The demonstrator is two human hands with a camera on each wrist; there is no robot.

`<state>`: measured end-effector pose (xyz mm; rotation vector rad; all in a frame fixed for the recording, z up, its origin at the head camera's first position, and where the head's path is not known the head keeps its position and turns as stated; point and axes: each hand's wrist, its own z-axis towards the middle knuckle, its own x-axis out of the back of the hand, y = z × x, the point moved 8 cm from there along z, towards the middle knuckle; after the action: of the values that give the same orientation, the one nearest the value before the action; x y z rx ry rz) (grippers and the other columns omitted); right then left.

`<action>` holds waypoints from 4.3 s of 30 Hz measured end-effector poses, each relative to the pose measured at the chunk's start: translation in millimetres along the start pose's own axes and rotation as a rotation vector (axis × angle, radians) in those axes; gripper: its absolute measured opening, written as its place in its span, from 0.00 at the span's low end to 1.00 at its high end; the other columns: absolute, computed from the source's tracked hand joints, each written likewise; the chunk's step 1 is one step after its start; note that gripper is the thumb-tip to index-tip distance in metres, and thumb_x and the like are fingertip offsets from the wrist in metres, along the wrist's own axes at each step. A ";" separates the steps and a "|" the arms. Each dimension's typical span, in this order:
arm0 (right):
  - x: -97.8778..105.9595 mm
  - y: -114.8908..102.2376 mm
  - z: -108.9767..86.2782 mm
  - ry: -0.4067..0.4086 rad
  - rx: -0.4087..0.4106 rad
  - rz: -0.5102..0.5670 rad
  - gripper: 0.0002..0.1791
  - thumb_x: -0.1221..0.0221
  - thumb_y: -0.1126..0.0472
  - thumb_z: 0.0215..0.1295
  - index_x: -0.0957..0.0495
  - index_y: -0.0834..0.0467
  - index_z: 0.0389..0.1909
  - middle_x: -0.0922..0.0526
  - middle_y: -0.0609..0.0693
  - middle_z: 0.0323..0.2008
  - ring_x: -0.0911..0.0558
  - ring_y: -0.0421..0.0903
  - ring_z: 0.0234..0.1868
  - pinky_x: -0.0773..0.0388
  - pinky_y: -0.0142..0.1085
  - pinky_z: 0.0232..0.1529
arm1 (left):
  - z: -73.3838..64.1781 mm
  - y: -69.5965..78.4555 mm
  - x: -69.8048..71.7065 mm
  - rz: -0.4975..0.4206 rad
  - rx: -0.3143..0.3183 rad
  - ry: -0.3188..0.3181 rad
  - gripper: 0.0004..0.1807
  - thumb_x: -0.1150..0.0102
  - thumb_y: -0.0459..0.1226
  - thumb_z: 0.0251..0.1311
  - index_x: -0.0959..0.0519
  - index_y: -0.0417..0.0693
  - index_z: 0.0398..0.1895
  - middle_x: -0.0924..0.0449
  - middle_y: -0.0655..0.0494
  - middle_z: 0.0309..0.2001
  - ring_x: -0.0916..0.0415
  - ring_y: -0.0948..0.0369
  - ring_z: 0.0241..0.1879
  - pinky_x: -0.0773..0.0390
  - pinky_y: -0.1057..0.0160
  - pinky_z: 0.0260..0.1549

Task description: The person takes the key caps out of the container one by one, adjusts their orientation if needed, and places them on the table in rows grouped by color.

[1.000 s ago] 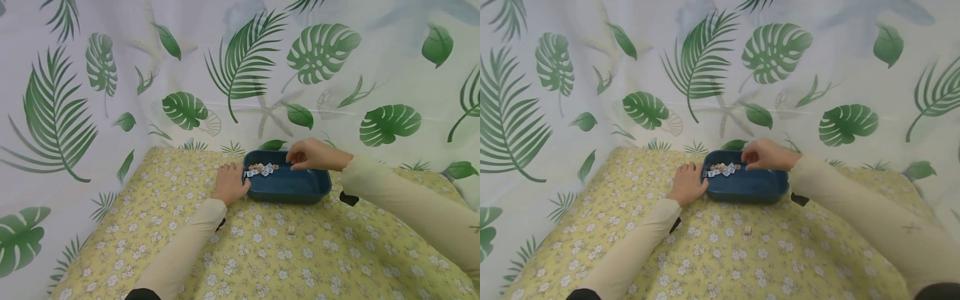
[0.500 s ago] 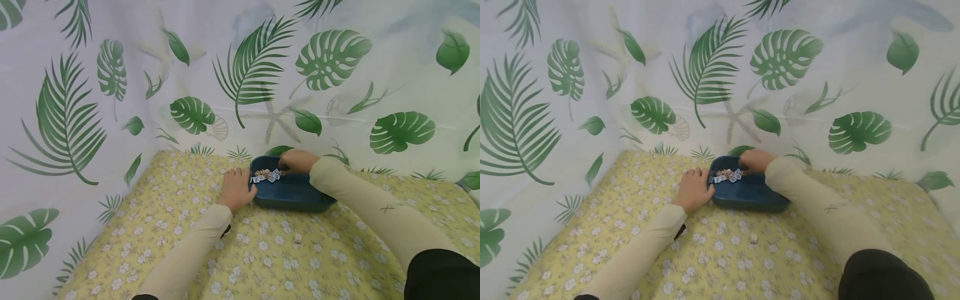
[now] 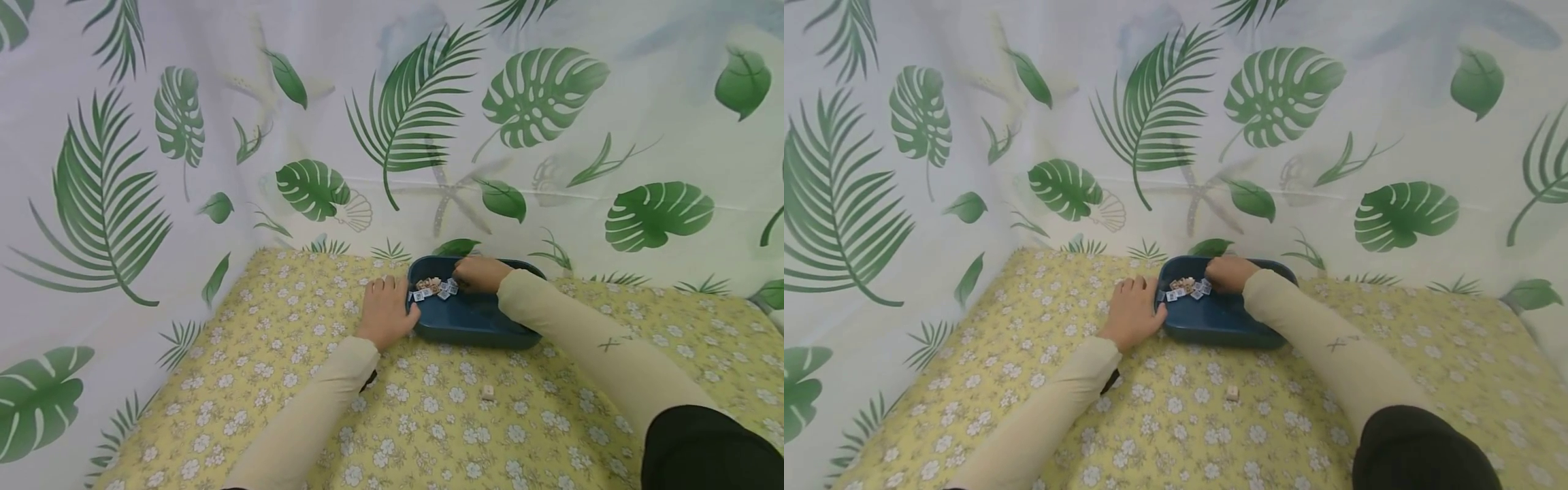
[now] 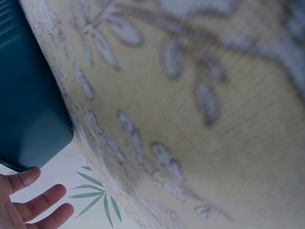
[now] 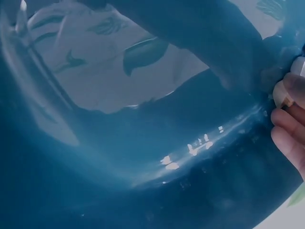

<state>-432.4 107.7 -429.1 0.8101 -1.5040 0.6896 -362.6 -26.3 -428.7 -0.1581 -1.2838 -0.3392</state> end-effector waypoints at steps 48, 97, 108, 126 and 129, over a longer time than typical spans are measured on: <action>89.4 -35.0 -77.6 0.259 -0.068 0.288 0.09 0.37 0.69 0.55 0.19 0.58 0.37 0.21 0.51 0.35 0.22 0.39 0.31 0.21 0.35 0.34 | 0.3 3.3 1.0 0.000 0.006 -0.005 0.21 0.54 0.47 0.63 0.30 0.45 0.54 0.27 0.43 0.49 0.29 0.46 0.50 0.33 0.46 0.56; -11.5 -80.1 -198.9 0.341 -0.216 0.957 0.14 0.41 0.65 0.60 0.23 0.67 0.46 0.22 0.62 0.45 0.18 0.39 0.37 0.19 0.33 0.35 | -1.2 5.1 0.1 -0.029 0.035 -0.003 0.22 0.54 0.47 0.62 0.31 0.45 0.56 0.28 0.43 0.49 0.30 0.46 0.50 0.35 0.46 0.56; -16.9 -80.1 -205.4 0.415 -0.317 0.855 0.12 0.38 0.63 0.58 0.21 0.63 0.43 0.19 0.56 0.35 0.22 0.34 0.30 0.23 0.31 0.28 | 0.2 4.0 -3.9 -0.021 0.037 -0.004 0.23 0.55 0.47 0.62 0.31 0.45 0.57 0.28 0.43 0.50 0.31 0.46 0.51 0.35 0.46 0.57; -31.5 -82.3 -207.2 0.281 -0.354 0.887 0.16 0.38 0.63 0.58 0.22 0.63 0.47 0.24 0.58 0.41 0.21 0.31 0.34 0.20 0.31 0.34 | 0.4 4.0 -3.4 -0.026 0.044 -0.027 0.23 0.55 0.47 0.63 0.32 0.45 0.58 0.28 0.43 0.51 0.32 0.46 0.51 0.36 0.46 0.57; -34.5 -84.4 -205.0 0.272 -0.367 0.902 0.16 0.38 0.64 0.58 0.22 0.65 0.47 0.23 0.60 0.42 0.20 0.32 0.34 0.20 0.31 0.33 | 0.1 4.7 -2.5 -0.025 0.040 -0.024 0.23 0.55 0.47 0.63 0.32 0.45 0.57 0.28 0.43 0.51 0.31 0.47 0.51 0.36 0.47 0.57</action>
<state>-244.4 228.6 -448.0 -0.2837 -1.6441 1.0749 -361.7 -21.4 -430.6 -0.1121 -1.3160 -0.3340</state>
